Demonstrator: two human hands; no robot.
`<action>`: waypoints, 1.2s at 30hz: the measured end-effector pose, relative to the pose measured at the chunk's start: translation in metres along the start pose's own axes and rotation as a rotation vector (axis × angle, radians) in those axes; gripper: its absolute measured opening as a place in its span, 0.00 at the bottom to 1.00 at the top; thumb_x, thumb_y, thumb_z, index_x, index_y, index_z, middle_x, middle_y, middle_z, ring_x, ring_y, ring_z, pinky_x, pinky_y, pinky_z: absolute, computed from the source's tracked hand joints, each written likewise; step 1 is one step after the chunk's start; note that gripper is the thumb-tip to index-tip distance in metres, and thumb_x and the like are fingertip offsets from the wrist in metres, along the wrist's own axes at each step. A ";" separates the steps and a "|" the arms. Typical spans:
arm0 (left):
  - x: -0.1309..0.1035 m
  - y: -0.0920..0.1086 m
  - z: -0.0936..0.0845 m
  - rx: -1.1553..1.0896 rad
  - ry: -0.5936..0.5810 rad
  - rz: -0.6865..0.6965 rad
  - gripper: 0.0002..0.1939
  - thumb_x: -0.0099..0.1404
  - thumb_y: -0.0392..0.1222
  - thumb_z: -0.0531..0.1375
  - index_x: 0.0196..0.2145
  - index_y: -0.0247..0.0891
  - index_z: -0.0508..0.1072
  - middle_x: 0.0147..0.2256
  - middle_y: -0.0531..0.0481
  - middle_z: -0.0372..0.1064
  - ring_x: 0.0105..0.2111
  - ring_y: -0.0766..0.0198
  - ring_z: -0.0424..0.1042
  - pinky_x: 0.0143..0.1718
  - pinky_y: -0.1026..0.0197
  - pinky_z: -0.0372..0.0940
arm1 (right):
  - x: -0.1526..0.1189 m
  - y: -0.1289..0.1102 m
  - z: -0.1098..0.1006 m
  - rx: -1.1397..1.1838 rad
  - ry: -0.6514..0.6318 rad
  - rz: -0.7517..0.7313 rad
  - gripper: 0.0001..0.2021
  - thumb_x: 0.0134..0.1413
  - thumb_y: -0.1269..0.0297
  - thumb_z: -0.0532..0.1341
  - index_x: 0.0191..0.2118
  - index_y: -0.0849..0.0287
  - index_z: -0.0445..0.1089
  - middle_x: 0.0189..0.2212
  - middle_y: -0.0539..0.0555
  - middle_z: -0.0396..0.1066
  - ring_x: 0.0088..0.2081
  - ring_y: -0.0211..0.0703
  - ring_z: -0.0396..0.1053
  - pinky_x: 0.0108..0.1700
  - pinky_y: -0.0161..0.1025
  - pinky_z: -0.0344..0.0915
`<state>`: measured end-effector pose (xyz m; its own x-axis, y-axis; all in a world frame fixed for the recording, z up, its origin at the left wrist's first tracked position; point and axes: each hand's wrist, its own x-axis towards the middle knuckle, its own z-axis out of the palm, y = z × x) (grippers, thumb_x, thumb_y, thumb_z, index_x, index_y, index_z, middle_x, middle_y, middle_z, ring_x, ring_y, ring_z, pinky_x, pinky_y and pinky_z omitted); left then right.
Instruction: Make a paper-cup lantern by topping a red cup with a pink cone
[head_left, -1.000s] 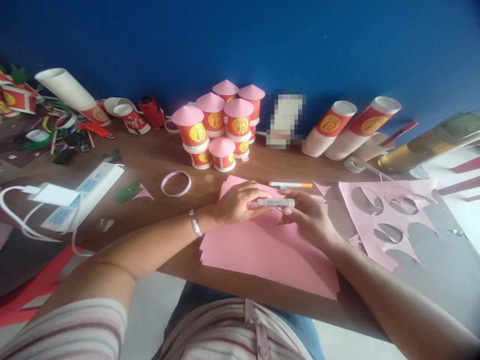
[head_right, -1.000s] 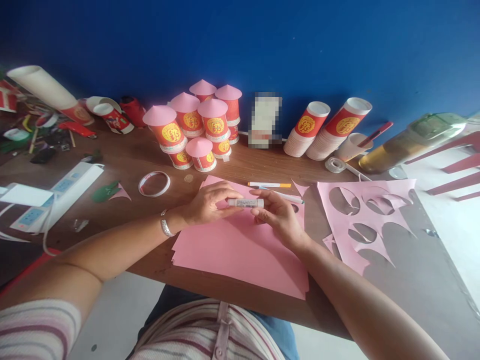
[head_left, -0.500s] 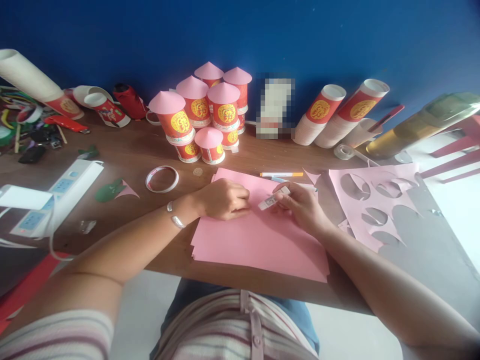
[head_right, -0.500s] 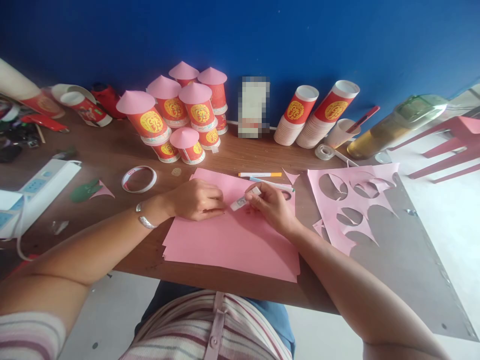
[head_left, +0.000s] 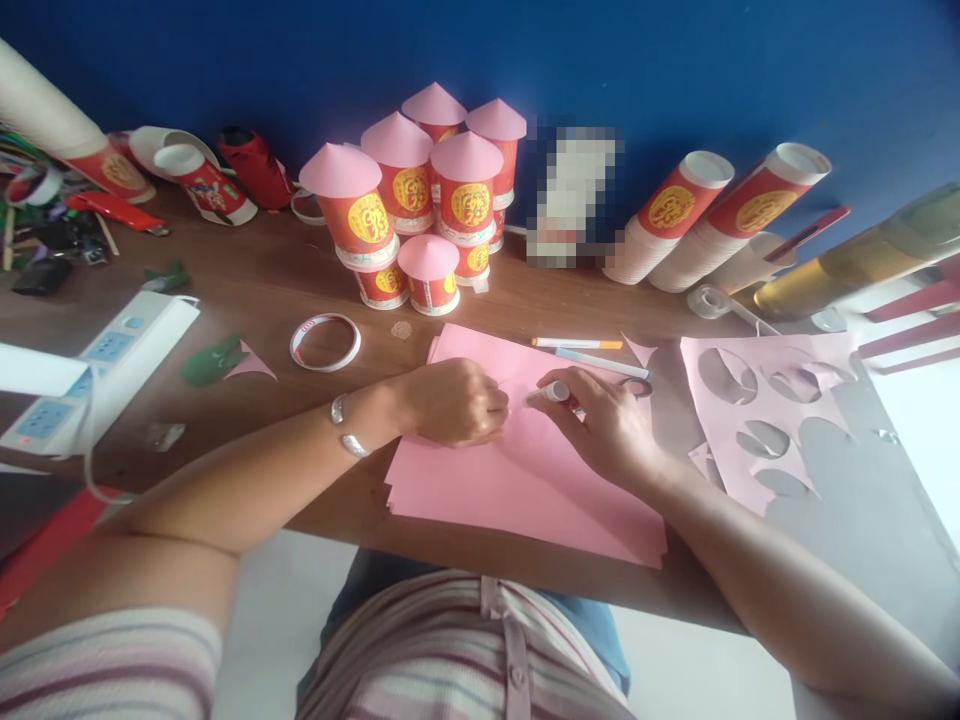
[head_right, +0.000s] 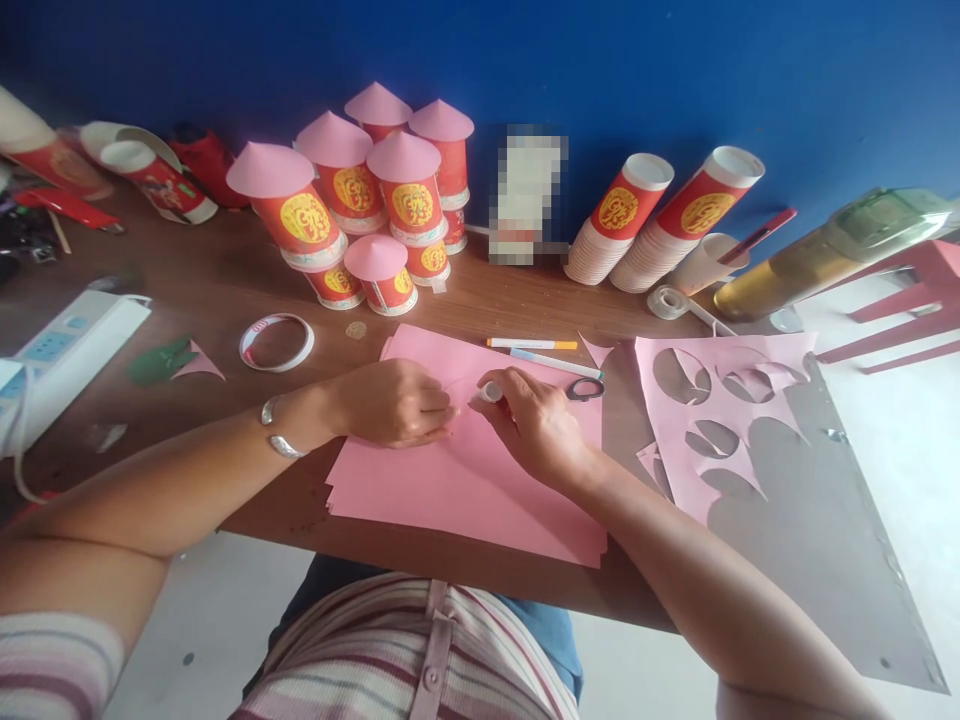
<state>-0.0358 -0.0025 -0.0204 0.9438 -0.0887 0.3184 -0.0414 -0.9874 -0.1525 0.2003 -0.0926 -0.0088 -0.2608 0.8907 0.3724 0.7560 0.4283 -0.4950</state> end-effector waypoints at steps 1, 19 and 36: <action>0.000 0.000 0.001 0.005 0.003 0.002 0.17 0.76 0.40 0.57 0.27 0.37 0.74 0.25 0.49 0.71 0.25 0.63 0.69 0.26 0.55 0.56 | 0.000 0.000 0.002 -0.009 -0.013 -0.015 0.08 0.72 0.60 0.61 0.40 0.56 0.73 0.29 0.51 0.76 0.25 0.38 0.71 0.28 0.34 0.62; 0.002 0.001 -0.003 0.005 0.021 -0.015 0.17 0.76 0.42 0.59 0.29 0.36 0.76 0.26 0.49 0.73 0.24 0.63 0.71 0.24 0.55 0.58 | 0.007 -0.001 0.008 -0.052 -0.026 -0.096 0.13 0.75 0.56 0.58 0.39 0.58 0.72 0.29 0.52 0.77 0.24 0.37 0.69 0.27 0.34 0.59; 0.002 0.000 -0.003 -0.047 0.029 -0.018 0.17 0.75 0.35 0.57 0.26 0.37 0.74 0.24 0.50 0.71 0.25 0.64 0.69 0.25 0.56 0.55 | 0.012 0.010 0.014 -0.071 0.015 -0.077 0.07 0.71 0.63 0.61 0.38 0.56 0.72 0.28 0.50 0.75 0.25 0.38 0.67 0.30 0.35 0.60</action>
<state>-0.0349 -0.0033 -0.0165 0.9347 -0.0739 0.3477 -0.0403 -0.9939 -0.1028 0.1964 -0.0752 -0.0201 -0.3113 0.8531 0.4188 0.7747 0.4830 -0.4080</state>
